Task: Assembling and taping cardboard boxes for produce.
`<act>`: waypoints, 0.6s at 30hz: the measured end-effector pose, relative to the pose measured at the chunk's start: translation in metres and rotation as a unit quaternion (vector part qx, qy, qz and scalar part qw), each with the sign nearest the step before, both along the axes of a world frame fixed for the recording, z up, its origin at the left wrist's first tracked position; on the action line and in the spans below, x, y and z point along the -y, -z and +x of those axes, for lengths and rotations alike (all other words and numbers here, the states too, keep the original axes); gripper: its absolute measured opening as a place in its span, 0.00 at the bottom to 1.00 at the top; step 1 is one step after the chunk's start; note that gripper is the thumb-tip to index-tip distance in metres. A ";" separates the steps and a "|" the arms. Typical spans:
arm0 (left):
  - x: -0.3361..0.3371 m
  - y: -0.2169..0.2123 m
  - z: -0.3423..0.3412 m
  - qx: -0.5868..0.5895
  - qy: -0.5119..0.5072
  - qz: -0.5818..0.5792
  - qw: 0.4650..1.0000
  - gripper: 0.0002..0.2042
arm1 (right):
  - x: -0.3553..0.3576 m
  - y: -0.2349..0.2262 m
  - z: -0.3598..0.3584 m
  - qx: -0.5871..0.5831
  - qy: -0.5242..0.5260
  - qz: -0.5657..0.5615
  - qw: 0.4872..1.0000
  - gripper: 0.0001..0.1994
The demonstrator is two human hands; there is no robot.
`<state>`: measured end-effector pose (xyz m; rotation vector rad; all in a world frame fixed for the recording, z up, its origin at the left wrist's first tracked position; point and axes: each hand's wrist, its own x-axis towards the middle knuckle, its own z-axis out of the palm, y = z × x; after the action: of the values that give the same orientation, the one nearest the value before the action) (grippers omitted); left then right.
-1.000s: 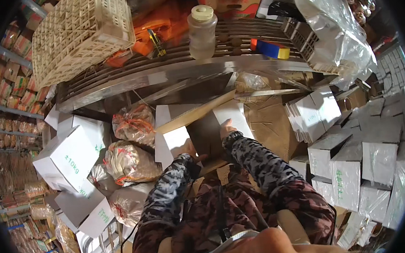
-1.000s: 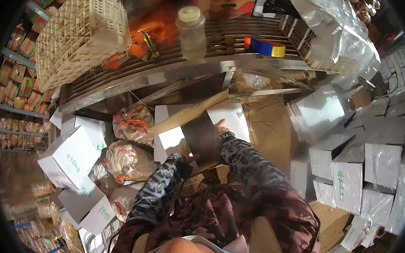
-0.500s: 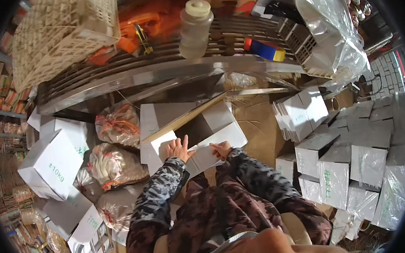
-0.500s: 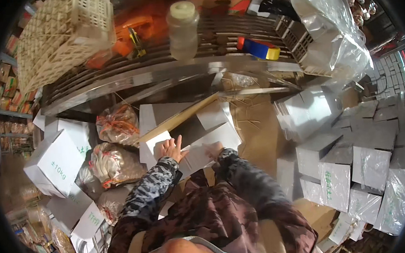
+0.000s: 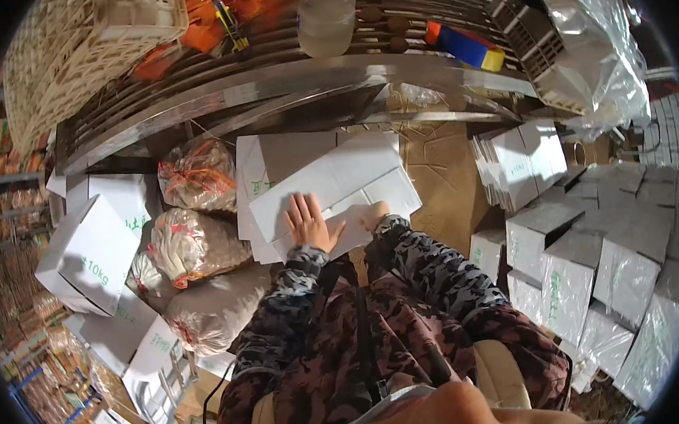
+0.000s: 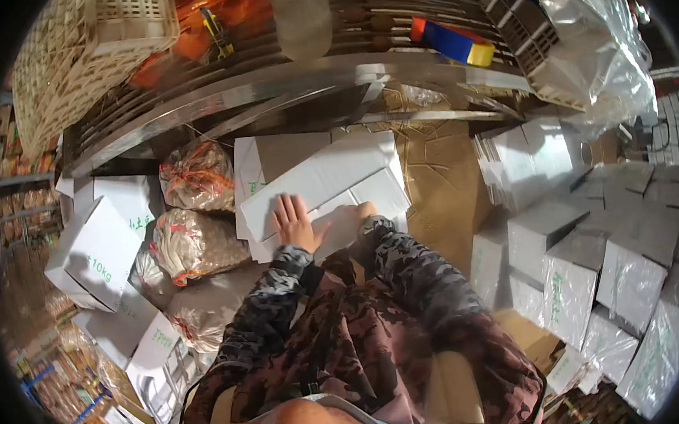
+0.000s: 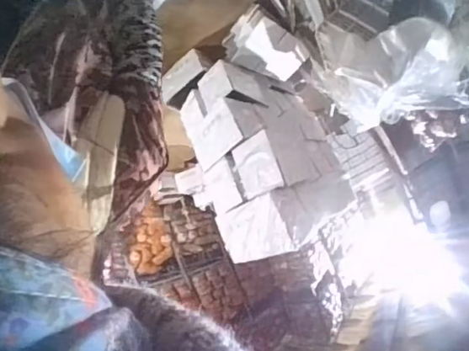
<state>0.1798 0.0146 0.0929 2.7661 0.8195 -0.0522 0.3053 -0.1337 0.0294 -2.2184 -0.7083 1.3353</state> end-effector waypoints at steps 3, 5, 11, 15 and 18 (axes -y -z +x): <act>0.017 0.034 -0.021 0.004 -0.038 -0.032 0.999 0.52 | 0.017 0.038 0.005 -0.098 0.154 0.009 0.983 0.15; 0.015 0.029 -0.031 -0.014 -0.041 -0.051 0.998 0.53 | 0.035 -0.007 0.023 -0.012 0.080 0.065 0.995 0.15; 0.047 0.012 -0.038 -0.049 -0.114 -0.027 0.992 0.49 | 0.005 -0.199 0.225 0.566 -0.060 0.406 0.715 0.20; 0.061 0.031 -0.042 -0.030 -0.161 -0.030 0.986 0.47 | -0.049 -0.263 0.343 0.677 -0.057 0.059 0.731 0.28; 0.052 0.032 -0.028 0.007 -0.115 -0.037 0.993 0.45 | -0.041 -0.237 0.421 0.580 -0.066 -0.179 0.792 0.37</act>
<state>0.1522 -0.0373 0.0609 2.5817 1.1044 -0.0193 0.7258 -0.0930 0.2660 -3.2692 -1.0451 -0.0788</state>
